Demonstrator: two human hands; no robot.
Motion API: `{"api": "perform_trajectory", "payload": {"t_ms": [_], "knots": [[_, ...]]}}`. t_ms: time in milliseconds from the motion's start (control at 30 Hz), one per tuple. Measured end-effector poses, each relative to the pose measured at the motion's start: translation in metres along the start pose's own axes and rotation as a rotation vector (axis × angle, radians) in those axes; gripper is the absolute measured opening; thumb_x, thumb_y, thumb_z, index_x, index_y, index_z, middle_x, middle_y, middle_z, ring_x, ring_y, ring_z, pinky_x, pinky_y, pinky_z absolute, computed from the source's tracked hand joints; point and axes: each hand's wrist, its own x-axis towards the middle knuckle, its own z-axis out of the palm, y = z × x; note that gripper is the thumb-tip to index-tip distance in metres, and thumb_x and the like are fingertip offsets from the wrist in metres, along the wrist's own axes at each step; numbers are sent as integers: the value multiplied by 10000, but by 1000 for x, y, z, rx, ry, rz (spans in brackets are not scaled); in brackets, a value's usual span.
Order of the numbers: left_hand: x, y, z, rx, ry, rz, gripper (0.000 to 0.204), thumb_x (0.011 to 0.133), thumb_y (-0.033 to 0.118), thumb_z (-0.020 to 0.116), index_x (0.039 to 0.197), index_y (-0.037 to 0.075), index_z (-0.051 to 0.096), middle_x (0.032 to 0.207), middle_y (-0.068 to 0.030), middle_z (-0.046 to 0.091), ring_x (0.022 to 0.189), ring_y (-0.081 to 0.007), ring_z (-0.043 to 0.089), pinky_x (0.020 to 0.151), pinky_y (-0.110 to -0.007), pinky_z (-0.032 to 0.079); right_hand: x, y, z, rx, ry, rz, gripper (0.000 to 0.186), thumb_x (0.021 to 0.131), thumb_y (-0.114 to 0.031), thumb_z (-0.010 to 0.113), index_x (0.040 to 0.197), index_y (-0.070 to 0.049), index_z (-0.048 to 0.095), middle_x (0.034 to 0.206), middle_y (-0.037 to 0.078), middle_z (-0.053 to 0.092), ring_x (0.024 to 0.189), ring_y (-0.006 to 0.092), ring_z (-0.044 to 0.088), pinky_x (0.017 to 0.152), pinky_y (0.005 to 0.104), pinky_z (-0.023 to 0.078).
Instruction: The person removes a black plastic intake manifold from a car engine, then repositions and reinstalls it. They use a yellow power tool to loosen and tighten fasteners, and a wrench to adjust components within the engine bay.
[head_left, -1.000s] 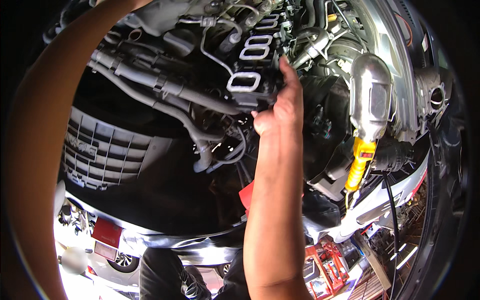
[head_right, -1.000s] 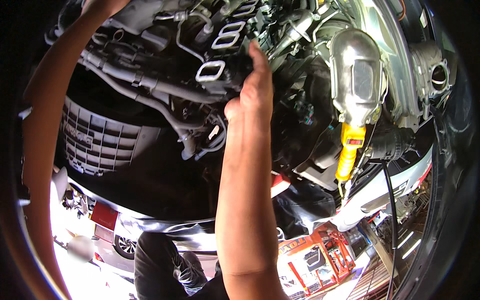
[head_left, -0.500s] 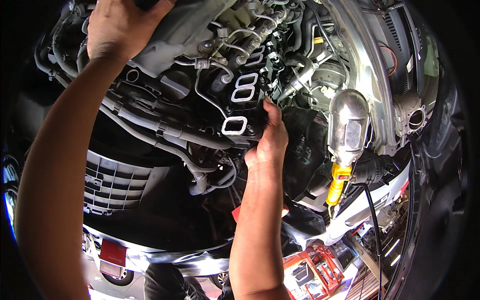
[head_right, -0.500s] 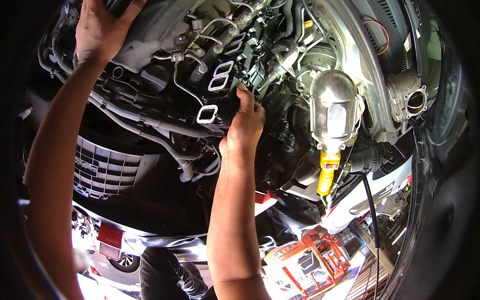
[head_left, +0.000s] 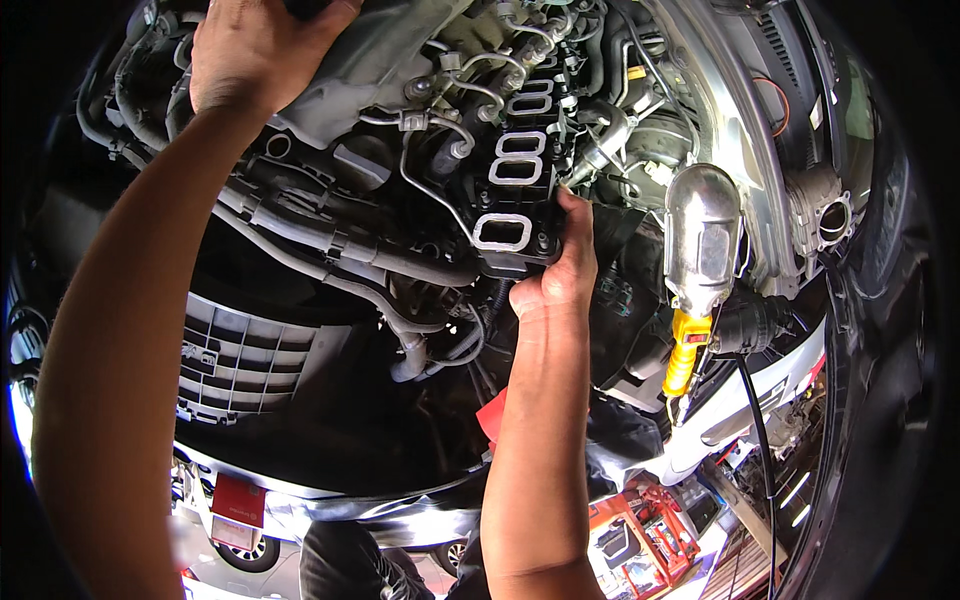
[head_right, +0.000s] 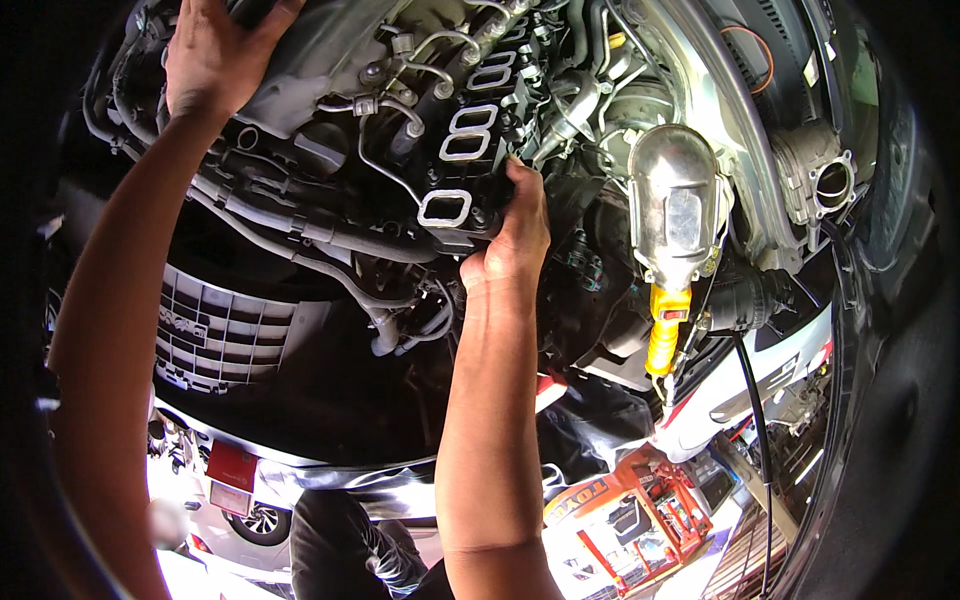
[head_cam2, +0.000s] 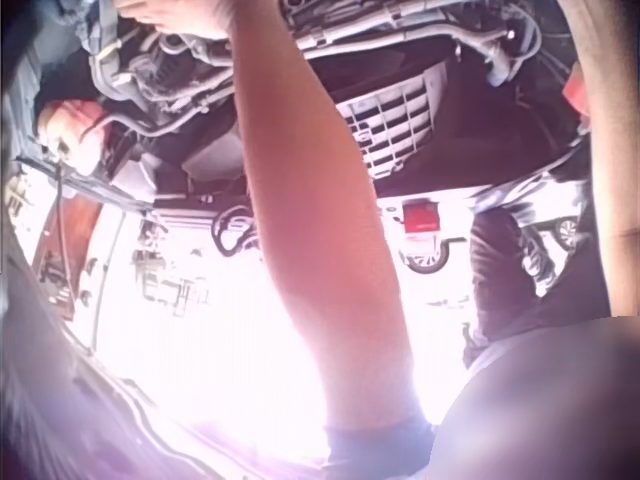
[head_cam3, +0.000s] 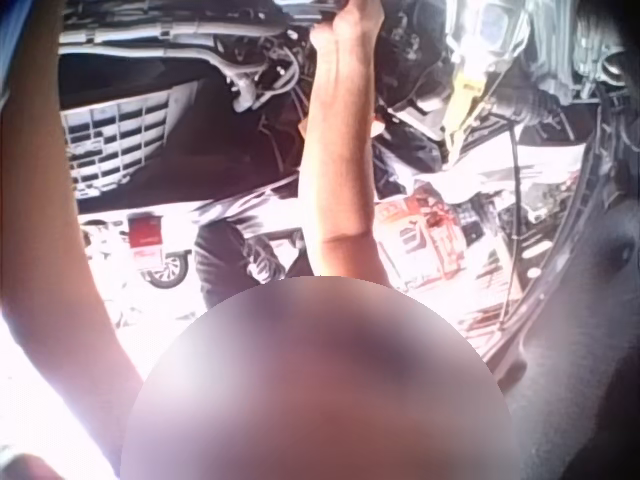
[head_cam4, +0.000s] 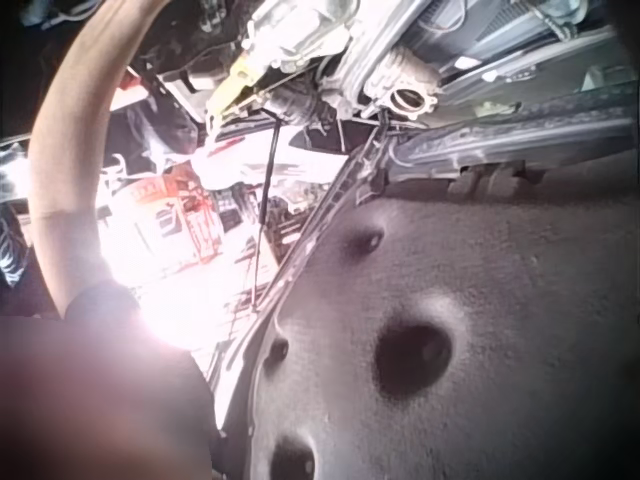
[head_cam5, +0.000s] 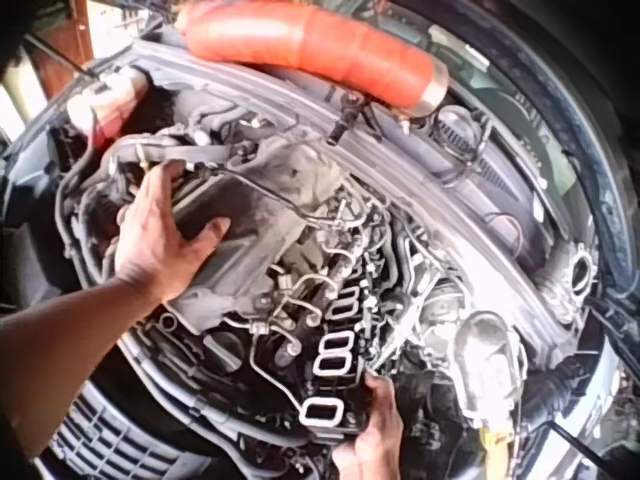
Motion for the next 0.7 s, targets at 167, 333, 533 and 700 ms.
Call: {"api": "perform_trajectory", "payload": {"t_ms": [167, 333, 533, 700], "knots": [[3, -4, 2, -2, -43, -33, 794, 802, 373, 818, 1405, -4, 464, 1320, -226, 561, 1270, -401, 547, 1071, -465, 446, -2, 1, 14, -159, 109, -41, 299, 903, -206, 682, 1130, -17, 635, 1000, 90, 688, 859, 209, 693, 758, 367, 592], [2, -6, 5, 45, -15, -10, 810, 811, 406, 805, 1417, -1, 454, 1334, -228, 555, 1286, -405, 533, 1085, -468, 436, 2, -10, 27, -253, 136, -30, 350, 869, -228, 725, 1147, -28, 651, 1026, 83, 687, 863, 201, 681, 743, 364, 572], [3, -4, -1, -26, -93, -39, 811, 813, 410, 799, 1416, -3, 448, 1336, -239, 547, 1293, -413, 521, 1091, -467, 433, 0, -14, 30, -322, 128, -37, 349, 897, -230, 717, 1168, -26, 638, 1059, 90, 685, 877, 213, 688, 753, 376, 578], [4, -1, -6, -8, -107, -40, 829, 814, 438, 791, 1409, -17, 435, 1327, -249, 545, 1282, -418, 520, 1091, -470, 431, 3, -8, 23, -405, 103, -72, 444, 908, -229, 720, 1255, 21, 599, 1138, 139, 685, 949, 232, 688, 850, 368, 563]]}}
